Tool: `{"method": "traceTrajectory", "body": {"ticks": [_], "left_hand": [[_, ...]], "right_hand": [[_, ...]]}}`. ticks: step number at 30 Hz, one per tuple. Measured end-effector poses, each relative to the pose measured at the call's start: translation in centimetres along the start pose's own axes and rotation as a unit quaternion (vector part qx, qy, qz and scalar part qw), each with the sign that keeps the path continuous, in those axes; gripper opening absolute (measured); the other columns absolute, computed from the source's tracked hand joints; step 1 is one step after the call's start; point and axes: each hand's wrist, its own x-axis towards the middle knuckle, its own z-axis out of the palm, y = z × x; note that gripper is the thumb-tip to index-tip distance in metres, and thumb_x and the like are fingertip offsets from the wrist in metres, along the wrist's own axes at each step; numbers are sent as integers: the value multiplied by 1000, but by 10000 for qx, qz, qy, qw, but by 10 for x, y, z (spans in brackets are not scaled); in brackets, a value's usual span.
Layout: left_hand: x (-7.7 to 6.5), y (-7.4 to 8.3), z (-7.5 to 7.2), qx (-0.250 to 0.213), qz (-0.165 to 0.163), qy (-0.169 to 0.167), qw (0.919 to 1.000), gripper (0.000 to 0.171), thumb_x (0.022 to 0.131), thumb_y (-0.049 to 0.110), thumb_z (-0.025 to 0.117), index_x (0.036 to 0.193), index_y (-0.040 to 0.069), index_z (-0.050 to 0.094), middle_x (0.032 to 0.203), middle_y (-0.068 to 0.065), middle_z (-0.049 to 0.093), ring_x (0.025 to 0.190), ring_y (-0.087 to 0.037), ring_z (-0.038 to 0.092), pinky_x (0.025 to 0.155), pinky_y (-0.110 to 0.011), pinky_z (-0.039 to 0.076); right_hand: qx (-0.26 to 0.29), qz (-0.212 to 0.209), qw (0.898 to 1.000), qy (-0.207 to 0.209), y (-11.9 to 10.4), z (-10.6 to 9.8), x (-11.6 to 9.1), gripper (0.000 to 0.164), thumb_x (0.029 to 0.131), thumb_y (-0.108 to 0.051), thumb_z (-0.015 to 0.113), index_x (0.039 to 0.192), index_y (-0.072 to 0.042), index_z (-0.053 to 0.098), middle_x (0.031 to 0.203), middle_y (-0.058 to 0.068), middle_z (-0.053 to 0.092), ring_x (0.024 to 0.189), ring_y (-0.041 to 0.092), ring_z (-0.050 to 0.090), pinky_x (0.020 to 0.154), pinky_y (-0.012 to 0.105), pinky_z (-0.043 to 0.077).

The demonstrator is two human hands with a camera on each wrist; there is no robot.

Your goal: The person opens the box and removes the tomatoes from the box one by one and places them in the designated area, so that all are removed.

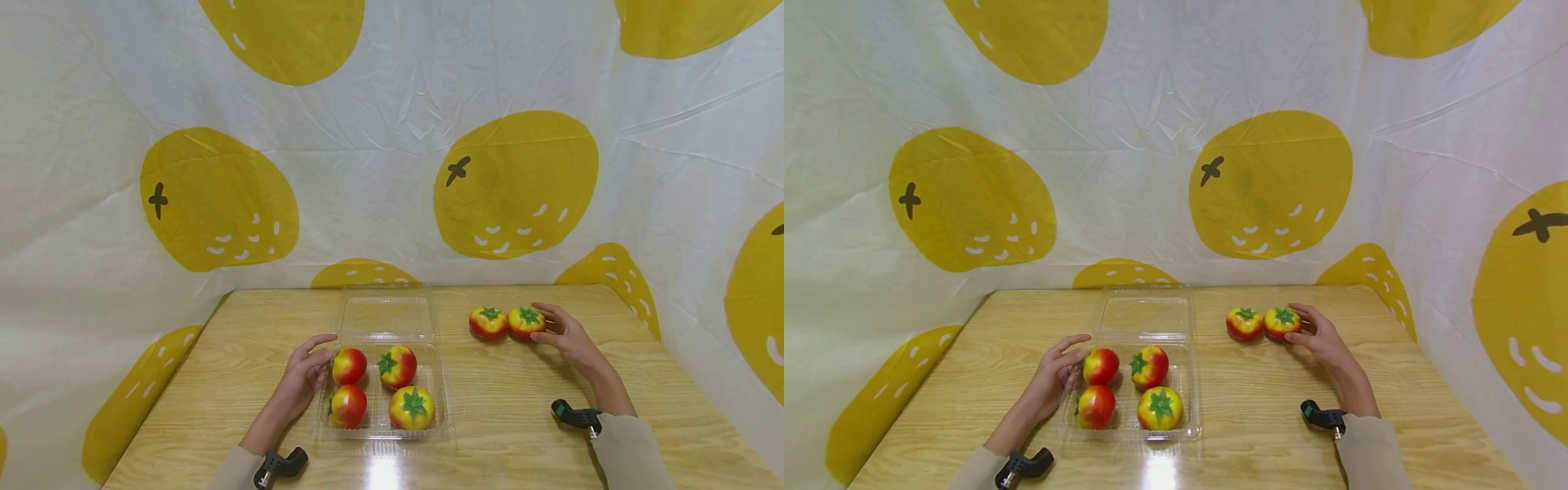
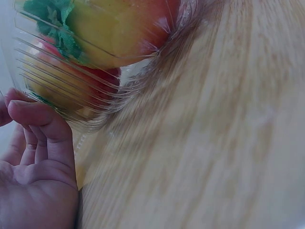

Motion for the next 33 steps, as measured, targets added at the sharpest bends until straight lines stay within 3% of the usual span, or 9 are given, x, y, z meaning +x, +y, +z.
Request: {"method": "traceTrajectory", "body": {"ticks": [2, 4, 10, 16, 20, 23, 25, 30, 33], "left_hand": [[0, 0, 0, 5, -6, 4, 10000, 32, 106, 10, 50, 138, 8, 52, 73, 8, 58, 52, -4, 50, 46, -15, 41], [0, 0, 0, 22, -8, 9, 10000, 34, 106, 11, 51, 139, 6, 51, 73, 8, 57, 52, -4, 49, 46, -15, 41], [0, 0, 0, 47, -64, 59, 10000, 38, 105, 12, 53, 142, 4, 49, 75, 8, 57, 53, -4, 49, 47, -15, 41], [0, 0, 0, 50, -103, 120, 9999, 37, 105, 13, 54, 141, 5, 50, 76, 7, 57, 54, -3, 49, 47, -14, 42], [0, 0, -1, 76, -76, 82, 9999, 39, 105, 13, 54, 142, 3, 48, 78, 7, 57, 56, -3, 50, 48, -14, 43], [0, 0, 0, 65, -56, 70, 9999, 41, 105, 12, 54, 144, 2, 46, 79, 7, 57, 57, -3, 50, 49, -13, 43], [0, 0, 0, 53, -52, 63, 10000, 42, 105, 12, 54, 144, 1, 46, 78, 8, 57, 57, -3, 50, 49, -13, 43], [0, 0, 0, 51, -30, 67, 10000, 42, 105, 11, 54, 144, 1, 46, 77, 8, 57, 55, -2, 50, 48, -13, 42], [0, 0, 0, 56, -37, 74, 10000, 41, 105, 11, 54, 144, 1, 46, 78, 8, 58, 55, -2, 50, 48, -13, 43]], "right_hand": [[19, 16, 10000, 8, 0, 0, 0, 72, 98, -11, 68, 156, 8, 29, 158, 38, 32, 137, 46, 46, 87, 6, 45], [57, 19, 10000, 16, 0, 0, -1, 72, 98, -11, 68, 155, 9, 29, 158, 38, 31, 141, 54, 37, 87, 4, 44], [-92, -29, 9998, 150, -2, -3, -1, 71, 98, -11, 69, 155, 9, 31, 156, 37, 38, 136, 41, 48, 89, 7, 47], [-198, -167, 9994, 217, -10, -8, -4, 70, 98, -10, 69, 154, 9, 31, 154, 38, 38, 139, 51, 43, 88, 5, 46], [-246, -378, 9985, 300, -14, -12, -6, 69, 98, -11, 69, 153, 9, 33, 152, 38, 38, 132, 21, 53, 90, 4, 47], [-300, -570, 9972, 372, -17, -13, -6, 67, 97, -9, 69, 152, 10, 35, 149, 36, 40, 122, -5, 49, 92, 3, 47], [-339, -690, 9962, 406, -19, -15, -7, 66, 97, -7, 69, 151, 10, 36, 146, 29, 46, 119, -11, 47, 92, 3, 47], [-408, -856, 9943, 480, -27, -16, -7, 65, 95, -3, 70, 150, 10, 38, 136, -6, 51, 118, -15, 48, 94, 4, 46], [-508, -872, 9938, 471, -32, -15, -6, 66, 95, -3, 71, 150, 10, 38, 139, 3, 53, 118, -17, 46, 95, 3, 45]]}}
